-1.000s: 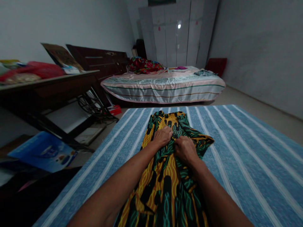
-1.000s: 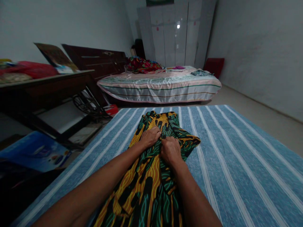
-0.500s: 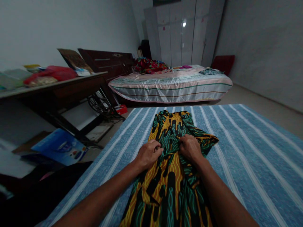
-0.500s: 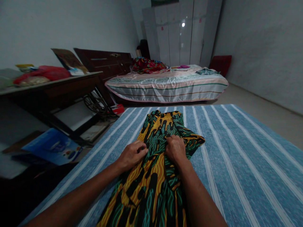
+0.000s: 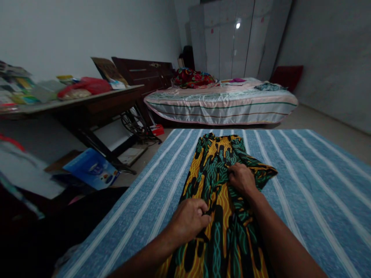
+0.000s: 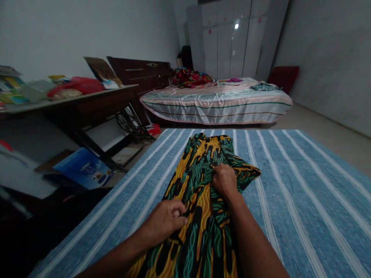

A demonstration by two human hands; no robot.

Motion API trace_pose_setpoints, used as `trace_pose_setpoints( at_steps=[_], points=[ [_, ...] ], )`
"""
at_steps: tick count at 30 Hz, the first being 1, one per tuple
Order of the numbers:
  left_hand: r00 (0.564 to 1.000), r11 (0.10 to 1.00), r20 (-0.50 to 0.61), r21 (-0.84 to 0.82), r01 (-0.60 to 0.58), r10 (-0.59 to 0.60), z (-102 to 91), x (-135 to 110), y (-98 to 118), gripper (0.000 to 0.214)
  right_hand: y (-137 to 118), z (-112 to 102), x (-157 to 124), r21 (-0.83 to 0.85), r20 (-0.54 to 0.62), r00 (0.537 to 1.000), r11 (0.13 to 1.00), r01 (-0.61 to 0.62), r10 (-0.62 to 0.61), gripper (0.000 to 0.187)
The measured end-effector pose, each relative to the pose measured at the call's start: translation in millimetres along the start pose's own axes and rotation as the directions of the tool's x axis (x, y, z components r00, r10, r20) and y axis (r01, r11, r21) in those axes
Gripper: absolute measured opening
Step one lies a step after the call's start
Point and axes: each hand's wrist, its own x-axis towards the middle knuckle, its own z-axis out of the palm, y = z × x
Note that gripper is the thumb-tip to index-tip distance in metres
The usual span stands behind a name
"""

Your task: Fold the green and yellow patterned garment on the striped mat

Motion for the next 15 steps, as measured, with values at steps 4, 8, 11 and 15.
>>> trace_pose_setpoints(
  at_steps=[4, 8, 11, 15],
  points=[
    [0.97, 0.968, 0.056, 0.081, -0.239, 0.235, 5.0, -11.7, 18.7, 0.012, 1.9, 0.3, 0.6, 0.02, -0.01, 1.0, 1.0, -0.001, 0.001, 0.024],
    [0.928, 0.932, 0.208, 0.127, -0.34, 0.31, 9.7, -21.5, 25.8, 0.017, 6.8, 2.5, 2.2, 0.072, 0.01, 1.0, 0.997, -0.015, 0.014, 0.027],
    [0.941, 0.939, 0.154, 0.124, -0.322, 0.302, 10.5, -22.9, 22.1, 0.013, 9.4, 4.0, 3.2, 0.118, 0.014, 0.999, 0.992, -0.048, 0.047, 0.03],
    [0.974, 0.969, -0.001, 0.095, -0.227, 0.228, 4.1, -17.3, 10.2, 0.018, 8.2, 2.6, 2.8, 0.15, -0.003, 0.999, 0.988, -0.038, 0.039, 0.028]
  ],
)
